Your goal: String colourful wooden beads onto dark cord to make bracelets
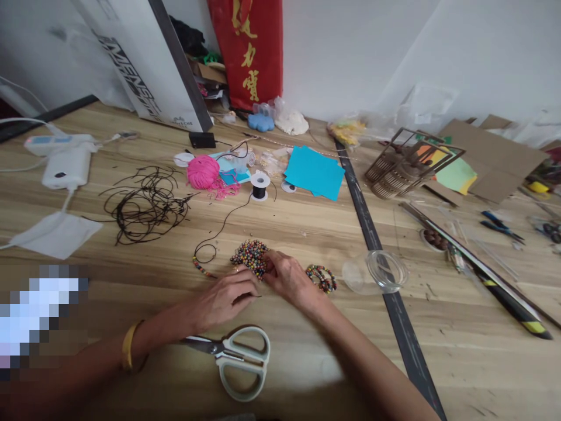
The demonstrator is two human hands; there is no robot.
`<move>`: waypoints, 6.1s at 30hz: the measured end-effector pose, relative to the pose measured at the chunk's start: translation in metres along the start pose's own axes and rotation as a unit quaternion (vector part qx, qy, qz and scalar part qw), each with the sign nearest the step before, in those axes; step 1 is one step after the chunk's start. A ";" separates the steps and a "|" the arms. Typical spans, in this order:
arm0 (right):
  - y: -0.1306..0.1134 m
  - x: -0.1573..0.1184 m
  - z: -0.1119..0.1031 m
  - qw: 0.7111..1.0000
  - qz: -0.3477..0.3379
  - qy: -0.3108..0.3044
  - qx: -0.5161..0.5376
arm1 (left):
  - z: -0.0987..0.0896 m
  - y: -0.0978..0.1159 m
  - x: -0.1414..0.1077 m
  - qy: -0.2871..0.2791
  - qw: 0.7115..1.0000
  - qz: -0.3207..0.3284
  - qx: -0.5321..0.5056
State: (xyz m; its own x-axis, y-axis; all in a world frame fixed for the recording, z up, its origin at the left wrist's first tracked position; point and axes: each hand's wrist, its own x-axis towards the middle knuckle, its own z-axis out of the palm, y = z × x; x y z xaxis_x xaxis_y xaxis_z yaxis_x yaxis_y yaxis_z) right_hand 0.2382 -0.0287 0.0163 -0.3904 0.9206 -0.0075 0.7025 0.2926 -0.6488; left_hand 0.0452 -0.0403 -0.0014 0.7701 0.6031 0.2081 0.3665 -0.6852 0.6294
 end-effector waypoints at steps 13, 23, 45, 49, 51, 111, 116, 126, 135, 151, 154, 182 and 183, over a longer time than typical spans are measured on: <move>-0.001 -0.009 -0.010 0.996 0.002 -0.016 0.084 | -0.015 -0.002 0.000 0.114 0.967 -0.147 -0.172; 0.003 -0.017 0.002 0.998 -0.056 -0.024 0.012 | -0.021 -0.006 -0.003 0.130 0.938 -0.221 -0.235; -0.010 -0.021 0.018 0.969 -0.158 0.042 -0.184 | -0.012 -0.005 -0.006 0.109 0.913 -0.213 -0.331; -0.011 -0.021 0.018 0.965 -0.171 0.028 -0.196 | -0.007 -0.001 -0.004 0.096 0.936 -0.200 -0.275; -0.011 -0.020 0.018 0.963 -0.182 0.026 -0.199 | -0.008 0.001 -0.003 0.095 0.941 -0.209 -0.249; 0.001 -0.012 0.027 0.964 -0.216 0.110 0.111 | -0.012 -0.010 0.001 0.063 0.885 -0.268 -0.375; 0.002 -0.012 0.026 0.966 -0.203 0.101 0.121 | -0.010 -0.011 0.000 0.065 0.886 -0.270 -0.372; 0.001 -0.011 0.025 0.966 -0.196 0.093 0.143 | -0.009 -0.015 -0.001 0.068 0.889 -0.260 -0.369; 0.001 -0.011 0.025 0.965 -0.197 0.089 0.150 | -0.011 -0.013 -0.001 0.061 0.896 -0.252 -0.361; 0.003 -0.010 0.027 0.962 -0.209 0.078 0.156 | -0.009 -0.015 -0.001 0.060 0.904 -0.244 -0.346; 0.003 -0.010 0.027 0.963 -0.207 0.076 0.154 | -0.008 -0.016 -0.001 0.055 0.905 -0.242 -0.345; 0.004 -0.011 0.025 0.967 -0.210 0.066 0.129 | -0.013 -0.020 -0.002 0.038 0.884 -0.263 -0.385; 0.004 -0.011 0.025 0.966 -0.212 0.064 0.129 | -0.013 -0.019 -0.002 0.040 0.883 -0.262 -0.388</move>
State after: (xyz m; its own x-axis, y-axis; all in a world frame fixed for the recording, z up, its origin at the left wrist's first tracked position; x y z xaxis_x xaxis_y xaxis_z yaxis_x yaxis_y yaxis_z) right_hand 0.2301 -0.0438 -0.0055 -0.5222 0.7610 0.3848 0.3161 0.5919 -0.7415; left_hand 0.0296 -0.0230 -0.0042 0.5498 0.8027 -0.2311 0.1696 0.1636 0.9718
